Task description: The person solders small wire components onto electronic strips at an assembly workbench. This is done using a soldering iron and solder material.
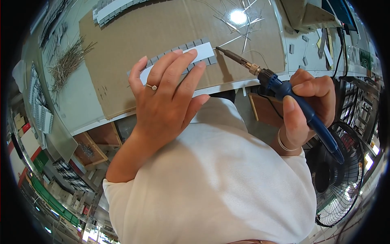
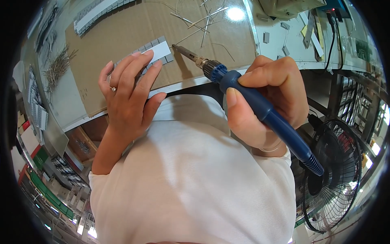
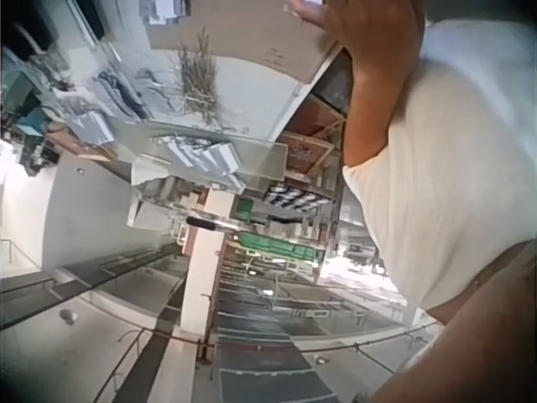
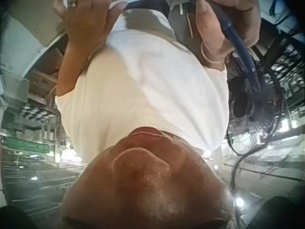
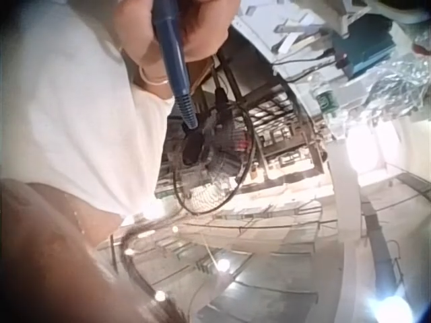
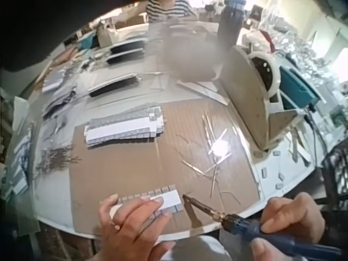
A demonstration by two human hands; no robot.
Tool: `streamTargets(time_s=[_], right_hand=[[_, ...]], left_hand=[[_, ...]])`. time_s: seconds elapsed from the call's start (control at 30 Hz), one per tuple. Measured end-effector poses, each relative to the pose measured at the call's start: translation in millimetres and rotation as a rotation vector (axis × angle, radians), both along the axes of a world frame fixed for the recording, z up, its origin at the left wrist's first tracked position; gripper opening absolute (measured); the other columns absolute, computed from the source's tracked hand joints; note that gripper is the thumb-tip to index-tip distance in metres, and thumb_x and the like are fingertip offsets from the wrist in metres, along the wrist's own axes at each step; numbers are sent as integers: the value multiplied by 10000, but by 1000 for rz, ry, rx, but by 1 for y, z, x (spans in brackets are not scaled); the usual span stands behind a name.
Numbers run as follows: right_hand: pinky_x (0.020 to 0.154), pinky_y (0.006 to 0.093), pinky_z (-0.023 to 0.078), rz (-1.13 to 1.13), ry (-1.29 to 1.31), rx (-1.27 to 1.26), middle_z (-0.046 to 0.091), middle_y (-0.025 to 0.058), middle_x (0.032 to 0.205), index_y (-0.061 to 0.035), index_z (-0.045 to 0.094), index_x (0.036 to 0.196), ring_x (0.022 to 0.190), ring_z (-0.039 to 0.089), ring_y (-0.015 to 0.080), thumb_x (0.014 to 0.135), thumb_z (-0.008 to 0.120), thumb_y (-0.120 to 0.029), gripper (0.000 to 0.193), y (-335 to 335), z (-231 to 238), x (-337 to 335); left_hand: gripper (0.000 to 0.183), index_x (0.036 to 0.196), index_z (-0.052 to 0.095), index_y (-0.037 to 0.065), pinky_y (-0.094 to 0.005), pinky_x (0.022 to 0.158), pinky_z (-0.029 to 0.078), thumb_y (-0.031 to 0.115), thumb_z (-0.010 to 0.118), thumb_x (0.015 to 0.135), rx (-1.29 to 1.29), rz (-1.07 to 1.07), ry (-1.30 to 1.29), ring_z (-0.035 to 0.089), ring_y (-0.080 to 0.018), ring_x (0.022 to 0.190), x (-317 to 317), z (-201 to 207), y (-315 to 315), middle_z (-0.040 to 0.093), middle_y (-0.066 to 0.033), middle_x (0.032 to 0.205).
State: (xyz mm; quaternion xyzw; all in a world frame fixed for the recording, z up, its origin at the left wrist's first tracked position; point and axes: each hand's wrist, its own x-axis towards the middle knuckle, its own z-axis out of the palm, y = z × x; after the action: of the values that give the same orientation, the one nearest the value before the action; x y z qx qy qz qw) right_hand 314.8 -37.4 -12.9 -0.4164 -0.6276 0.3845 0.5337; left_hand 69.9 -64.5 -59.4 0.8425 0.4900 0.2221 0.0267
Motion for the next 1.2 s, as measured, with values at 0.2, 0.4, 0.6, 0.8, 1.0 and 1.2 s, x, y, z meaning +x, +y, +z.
streamTargets(time_s=[0.2,0.4,0.6,0.8,1.0,1.2], right_hand=[[524,251,285,-43,15,-75,459,29,646,-7,485,829,558,375,87,746,699,-68,237,0,2,-3],[527,247,286,-89,-13,-81,447,17,657,-12,479,820,562,373,81,776,702,-86,238,-5,6,-7],[566,232,318,-219,35,71,476,13,713,-8,518,840,578,401,73,799,725,-132,245,2,-1,6],[570,212,389,-211,96,170,553,83,792,35,553,933,582,483,90,818,677,-114,226,10,13,25],[652,237,488,-195,47,152,611,138,921,44,578,1082,725,597,143,852,686,-102,293,6,13,22],[765,299,541,-232,74,187,558,159,1059,13,540,1094,913,579,216,849,750,-160,365,0,-7,46]], left_hand=[[379,1262,609,106,-500,1080,246,348,543,977,-22,9,19,541,-270,1211,0,2,0,556,-77,1340],[392,1208,619,107,-553,1004,296,325,658,884,34,13,-26,508,-233,1213,2,-2,0,547,-44,1324],[423,1163,649,115,-545,1016,284,319,730,801,-12,31,-21,497,-215,1225,5,1,-1,560,-27,1306],[411,1227,639,111,-499,1076,236,305,656,865,-88,39,25,515,-252,1237,5,8,1,570,-68,1325],[487,1242,635,135,-503,1078,231,304,725,795,4,84,-19,507,-232,1228,-3,7,-6,552,-39,1333],[705,1303,599,161,-596,1072,228,329,814,653,-32,156,41,433,-210,1325,-16,4,-22,525,-6,1380]])
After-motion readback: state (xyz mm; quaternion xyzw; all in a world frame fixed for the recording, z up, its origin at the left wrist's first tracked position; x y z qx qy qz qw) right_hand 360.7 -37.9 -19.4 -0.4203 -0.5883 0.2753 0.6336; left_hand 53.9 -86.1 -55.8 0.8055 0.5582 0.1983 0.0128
